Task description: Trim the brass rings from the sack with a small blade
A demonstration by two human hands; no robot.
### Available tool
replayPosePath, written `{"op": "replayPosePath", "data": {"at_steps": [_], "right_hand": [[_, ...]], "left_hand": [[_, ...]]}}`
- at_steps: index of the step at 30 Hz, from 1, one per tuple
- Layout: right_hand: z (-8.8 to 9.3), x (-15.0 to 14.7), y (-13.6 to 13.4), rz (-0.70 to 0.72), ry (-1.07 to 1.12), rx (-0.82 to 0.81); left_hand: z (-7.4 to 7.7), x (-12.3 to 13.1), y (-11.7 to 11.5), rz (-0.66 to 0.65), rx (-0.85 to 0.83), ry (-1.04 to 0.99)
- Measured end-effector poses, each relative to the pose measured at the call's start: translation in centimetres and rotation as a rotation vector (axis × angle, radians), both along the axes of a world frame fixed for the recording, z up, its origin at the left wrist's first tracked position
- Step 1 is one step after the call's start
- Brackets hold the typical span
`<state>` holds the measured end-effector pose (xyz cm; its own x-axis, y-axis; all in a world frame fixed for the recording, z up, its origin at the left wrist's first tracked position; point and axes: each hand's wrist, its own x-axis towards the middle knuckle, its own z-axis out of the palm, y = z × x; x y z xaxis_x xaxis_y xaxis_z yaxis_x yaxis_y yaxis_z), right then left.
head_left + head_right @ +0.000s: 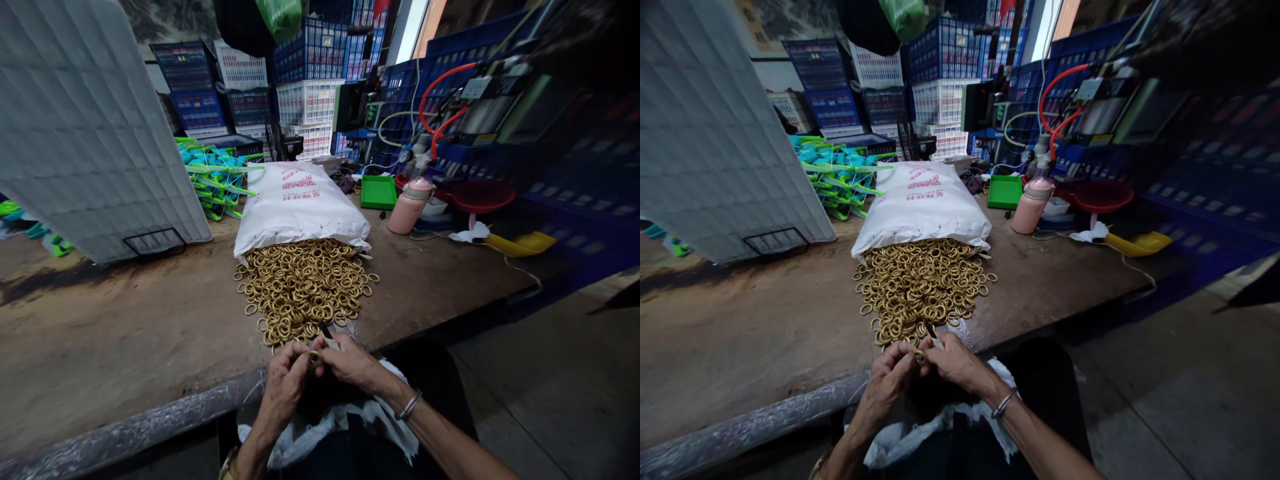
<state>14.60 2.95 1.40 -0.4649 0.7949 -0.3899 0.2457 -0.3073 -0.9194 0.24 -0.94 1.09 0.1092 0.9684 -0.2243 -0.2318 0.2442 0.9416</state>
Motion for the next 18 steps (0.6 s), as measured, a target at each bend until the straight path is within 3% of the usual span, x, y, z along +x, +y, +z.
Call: {"op": "replayPosePath", "data": {"at_steps": [3, 8, 12, 18], "right_hand": [[0.1, 0.2, -0.2, -0.02, 0.008, 0.075], [0.6, -0.3, -0.6, 0.002, -0.112, 0.347], [0.6, -1.0, -0.6, -0.057, -0.207, 0.363], [-0.9, -1.1, -0.5, -0.104, -0.16, 0.38]], "left_hand": [[0.1, -0.1, -0.1, 0.003, -0.012, 0.005], [-0.2, -0.1, -0.3, 0.049, 0.082, 0.12], [0.0, 0.1, -0.4, 0.081, 0.103, 0.137], [-0.1, 0.0, -0.3, 0.0, 0.019, 0.037]]}}
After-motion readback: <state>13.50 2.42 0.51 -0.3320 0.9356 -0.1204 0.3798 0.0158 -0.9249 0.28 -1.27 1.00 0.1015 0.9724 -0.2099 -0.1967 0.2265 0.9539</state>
